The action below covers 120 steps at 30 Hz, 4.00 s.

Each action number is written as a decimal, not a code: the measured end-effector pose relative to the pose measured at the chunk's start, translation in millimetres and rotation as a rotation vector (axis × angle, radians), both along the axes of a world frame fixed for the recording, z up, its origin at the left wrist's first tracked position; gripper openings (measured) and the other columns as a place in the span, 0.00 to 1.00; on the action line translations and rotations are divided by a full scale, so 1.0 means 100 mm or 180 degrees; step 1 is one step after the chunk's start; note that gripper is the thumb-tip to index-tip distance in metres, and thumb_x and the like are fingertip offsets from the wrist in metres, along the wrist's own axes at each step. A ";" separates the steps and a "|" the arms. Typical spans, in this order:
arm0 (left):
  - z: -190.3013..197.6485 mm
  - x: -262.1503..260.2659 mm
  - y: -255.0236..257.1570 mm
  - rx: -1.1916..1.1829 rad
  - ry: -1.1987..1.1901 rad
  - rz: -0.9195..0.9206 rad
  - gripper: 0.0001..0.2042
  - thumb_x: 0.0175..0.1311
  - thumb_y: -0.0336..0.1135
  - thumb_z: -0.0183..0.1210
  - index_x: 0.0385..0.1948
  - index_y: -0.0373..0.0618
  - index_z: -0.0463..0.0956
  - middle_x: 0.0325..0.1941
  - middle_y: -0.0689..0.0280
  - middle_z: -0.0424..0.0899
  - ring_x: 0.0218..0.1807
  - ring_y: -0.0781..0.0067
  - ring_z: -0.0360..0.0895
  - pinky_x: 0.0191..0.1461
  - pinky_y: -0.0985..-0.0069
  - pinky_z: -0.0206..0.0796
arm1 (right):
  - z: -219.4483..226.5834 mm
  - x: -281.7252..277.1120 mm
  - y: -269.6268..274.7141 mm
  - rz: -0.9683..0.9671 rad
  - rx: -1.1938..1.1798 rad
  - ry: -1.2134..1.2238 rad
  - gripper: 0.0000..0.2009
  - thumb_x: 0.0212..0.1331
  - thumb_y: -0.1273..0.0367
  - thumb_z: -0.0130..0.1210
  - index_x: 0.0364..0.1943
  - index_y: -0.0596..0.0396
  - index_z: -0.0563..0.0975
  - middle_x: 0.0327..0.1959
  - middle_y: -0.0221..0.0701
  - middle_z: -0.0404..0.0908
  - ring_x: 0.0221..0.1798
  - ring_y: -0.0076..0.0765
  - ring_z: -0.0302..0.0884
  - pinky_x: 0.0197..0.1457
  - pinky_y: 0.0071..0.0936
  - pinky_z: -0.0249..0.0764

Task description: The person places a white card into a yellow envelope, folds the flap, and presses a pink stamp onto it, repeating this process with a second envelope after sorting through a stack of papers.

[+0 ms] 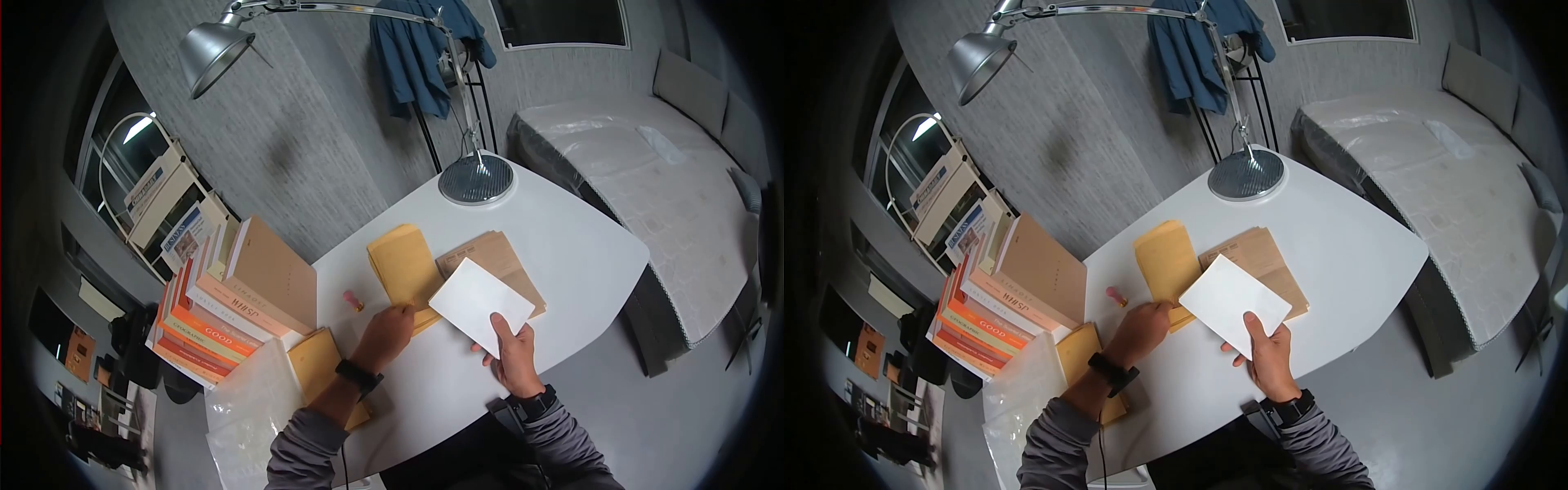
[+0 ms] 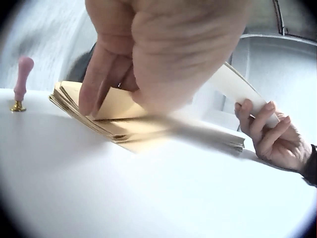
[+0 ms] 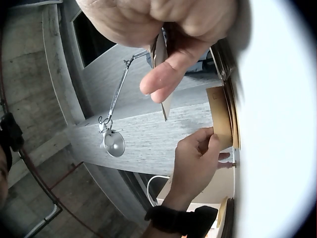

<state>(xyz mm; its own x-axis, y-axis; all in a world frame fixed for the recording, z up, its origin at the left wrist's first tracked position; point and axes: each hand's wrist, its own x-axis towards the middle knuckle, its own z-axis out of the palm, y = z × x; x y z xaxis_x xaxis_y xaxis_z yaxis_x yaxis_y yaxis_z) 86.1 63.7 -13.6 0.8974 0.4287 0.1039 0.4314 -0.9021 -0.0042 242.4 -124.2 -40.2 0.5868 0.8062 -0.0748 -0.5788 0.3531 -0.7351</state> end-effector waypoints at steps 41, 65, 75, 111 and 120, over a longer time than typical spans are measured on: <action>0.08 -0.84 -0.69 -0.0573 -0.0212 0.0502 0.58 0.36 0.54 0.76 0.69 0.30 0.52 0.60 0.53 0.69 0.64 0.54 0.67 0.66 0.36 0.54 | 0.05 -0.06 0.05 0.0009 -0.0307 -0.0414 0.15 0.71 0.64 0.52 0.49 0.63 0.74 0.35 0.39 0.84 0.22 0.32 0.82 0.13 0.19 0.71; 0.35 -0.86 -0.61 -0.0198 -0.0757 0.0198 0.55 0.35 0.45 0.73 0.73 0.44 0.54 0.53 0.58 0.70 0.57 0.58 0.68 0.73 0.46 0.48 | 0.58 0.14 -0.44 0.0980 -0.1808 -0.1879 0.15 0.67 0.64 0.59 0.44 0.65 0.79 0.28 0.36 0.85 0.20 0.26 0.81 0.18 0.19 0.74; 0.45 -0.87 -0.67 -0.0349 -0.0663 0.0095 0.55 0.35 0.40 0.73 0.73 0.47 0.52 0.61 0.59 0.67 0.63 0.58 0.66 0.73 0.43 0.48 | 0.68 0.21 -0.50 0.1313 -0.1841 -0.2273 0.14 0.65 0.64 0.61 0.42 0.65 0.80 0.27 0.35 0.85 0.20 0.25 0.81 0.18 0.19 0.74; 0.43 -0.83 -0.77 -0.0936 -0.0718 -0.0366 0.51 0.43 0.44 0.70 0.74 0.49 0.51 0.67 0.52 0.63 0.66 0.48 0.63 0.74 0.51 0.52 | 0.74 0.23 -0.38 0.0910 -0.1596 -0.2543 0.15 0.67 0.64 0.59 0.47 0.64 0.80 0.29 0.28 0.83 0.24 0.17 0.76 0.23 0.17 0.78; 0.39 -0.77 -0.84 -0.0848 -0.0900 -0.0476 0.49 0.45 0.44 0.70 0.73 0.46 0.53 0.67 0.51 0.65 0.64 0.48 0.63 0.70 0.58 0.56 | 0.72 -0.11 -0.36 0.0961 -0.1601 -0.3852 0.22 0.73 0.57 0.50 0.53 0.67 0.74 0.27 0.39 0.80 0.27 0.25 0.78 0.29 0.27 0.73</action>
<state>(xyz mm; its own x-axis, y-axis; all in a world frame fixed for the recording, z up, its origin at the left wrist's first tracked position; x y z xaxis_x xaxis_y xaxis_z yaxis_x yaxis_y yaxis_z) 9.1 -20.7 25.5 0.9039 0.3409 0.2583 0.2461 -0.9085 0.3378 231.2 -160.2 32.0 0.2997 0.9533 0.0365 0.5150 -0.1294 -0.8474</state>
